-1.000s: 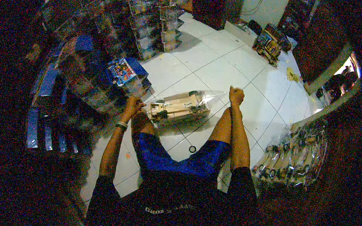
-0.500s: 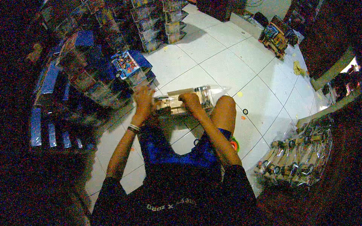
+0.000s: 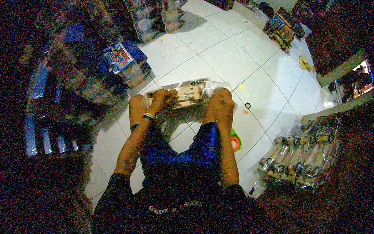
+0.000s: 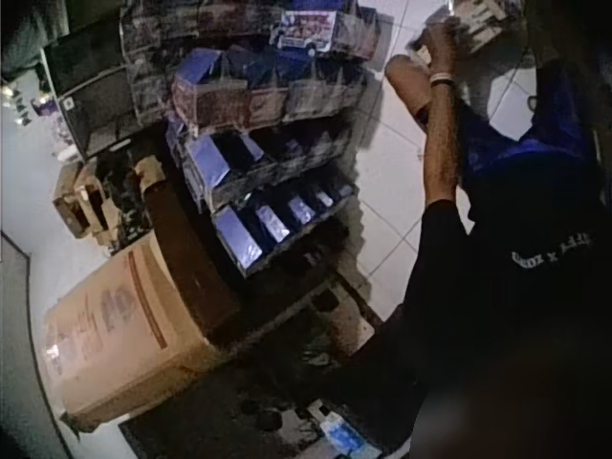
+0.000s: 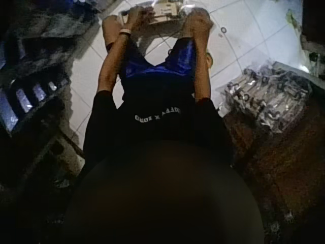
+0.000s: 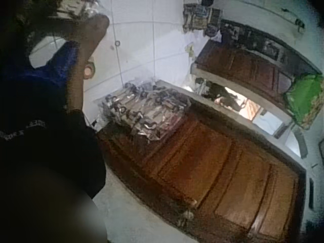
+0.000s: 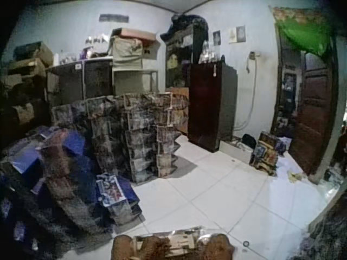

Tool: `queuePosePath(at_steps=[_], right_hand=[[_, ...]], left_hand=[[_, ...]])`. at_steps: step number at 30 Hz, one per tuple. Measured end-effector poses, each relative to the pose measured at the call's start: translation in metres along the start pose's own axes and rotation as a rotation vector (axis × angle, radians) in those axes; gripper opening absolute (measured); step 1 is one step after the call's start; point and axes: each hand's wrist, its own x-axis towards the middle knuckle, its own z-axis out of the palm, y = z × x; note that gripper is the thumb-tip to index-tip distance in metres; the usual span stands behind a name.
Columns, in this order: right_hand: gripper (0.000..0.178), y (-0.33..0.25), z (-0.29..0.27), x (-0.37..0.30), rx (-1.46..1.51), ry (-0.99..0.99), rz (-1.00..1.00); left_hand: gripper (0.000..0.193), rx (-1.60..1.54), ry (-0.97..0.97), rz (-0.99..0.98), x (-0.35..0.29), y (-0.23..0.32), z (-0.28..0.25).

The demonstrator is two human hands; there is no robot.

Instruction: The person sits on the floor and repeatedly wraps toy vehicles in clear plastic bags, then seals them with a tape dispenser. They handle multiple toy cars and trucks, placing each into a bag, applying tape, and stacking the finished packages.

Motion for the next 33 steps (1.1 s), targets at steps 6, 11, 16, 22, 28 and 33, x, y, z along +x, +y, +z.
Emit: queuePosePath(at_steps=[6,11,16,22,28,33], right_hand=[[0.086,0.185,-0.151,-0.098,-1.134,0.027,0.682],[0.041,0.261,-0.157,-0.181,-0.466,-0.004,0.606],[0.044,0.313,-0.156,-0.118,-0.813,-0.064,0.311],[0.033,0.279,-0.130,0.100,0.041,0.385,0.468],[0.036,0.058,0.004,0.204,-0.053,0.391,-0.161],[0.042,-0.057,0.150,0.159,-0.330,-0.259,-0.113]], left_hand=[[0.025,-0.003,0.079,0.043,0.005,-0.003,0.005],[0.020,0.022,0.185,0.126,0.003,-0.007,0.021],[0.017,-0.091,0.151,0.109,0.004,-0.010,0.031],[0.013,-0.116,0.329,0.131,-0.006,0.006,0.033],[0.014,-0.134,0.338,0.075,-0.006,0.023,0.037],[0.024,-0.091,0.219,-0.107,-0.003,0.022,0.043]])
